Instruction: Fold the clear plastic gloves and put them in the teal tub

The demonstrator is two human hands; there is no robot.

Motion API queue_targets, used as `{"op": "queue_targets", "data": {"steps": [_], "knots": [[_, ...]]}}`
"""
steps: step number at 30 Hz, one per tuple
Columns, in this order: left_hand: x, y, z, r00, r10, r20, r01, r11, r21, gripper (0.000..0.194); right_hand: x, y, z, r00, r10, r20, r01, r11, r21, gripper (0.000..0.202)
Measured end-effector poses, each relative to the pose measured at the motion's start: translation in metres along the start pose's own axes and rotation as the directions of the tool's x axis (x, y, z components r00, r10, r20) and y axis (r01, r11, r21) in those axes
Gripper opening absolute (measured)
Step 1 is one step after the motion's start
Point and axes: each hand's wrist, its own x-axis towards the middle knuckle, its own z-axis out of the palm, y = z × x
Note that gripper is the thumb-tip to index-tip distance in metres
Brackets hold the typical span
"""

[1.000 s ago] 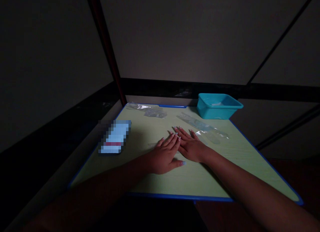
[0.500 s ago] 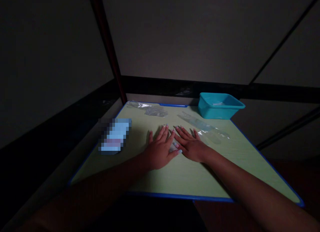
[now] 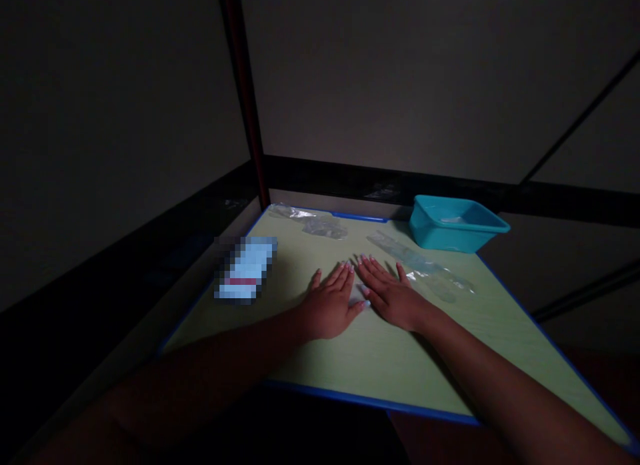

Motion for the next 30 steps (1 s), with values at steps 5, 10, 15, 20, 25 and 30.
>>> {"op": "queue_targets", "data": {"steps": [5, 10, 15, 20, 25, 30], "knots": [[0.001, -0.001, -0.002, 0.999, -0.030, 0.009, 0.030, 0.999, 0.037, 0.064, 0.000, -0.004, -0.003, 0.999, 0.012, 0.041, -0.012, 1.000, 0.010, 0.056], [0.001, -0.003, -0.001, 0.998, -0.060, 0.004, 0.060, 0.996, 0.068, 0.065, -0.003, 0.000, -0.008, 0.993, 0.080, 0.085, -0.082, 0.996, 0.023, 0.060], [0.003, -0.011, 0.002, 0.997, -0.077, -0.004, 0.077, 0.992, 0.104, 0.072, -0.007, 0.012, -0.012, 0.982, 0.145, 0.125, -0.151, 0.988, 0.044, 0.062], [0.004, -0.024, -0.003, 0.992, -0.122, 0.007, 0.119, 0.977, 0.176, 0.073, -0.007, 0.015, -0.015, 0.982, 0.160, 0.104, -0.166, 0.985, 0.050, 0.064], [0.009, -0.028, -0.012, 0.978, -0.124, -0.165, 0.159, 0.963, 0.219, 0.065, -0.007, 0.004, -0.012, 0.994, 0.102, 0.033, -0.103, 0.994, 0.034, 0.064], [0.011, -0.021, -0.009, 0.992, 0.011, -0.128, 0.008, 0.989, 0.151, 0.063, -0.004, -0.003, -0.008, 0.995, 0.074, 0.067, -0.076, 0.996, 0.034, 0.063]]}}
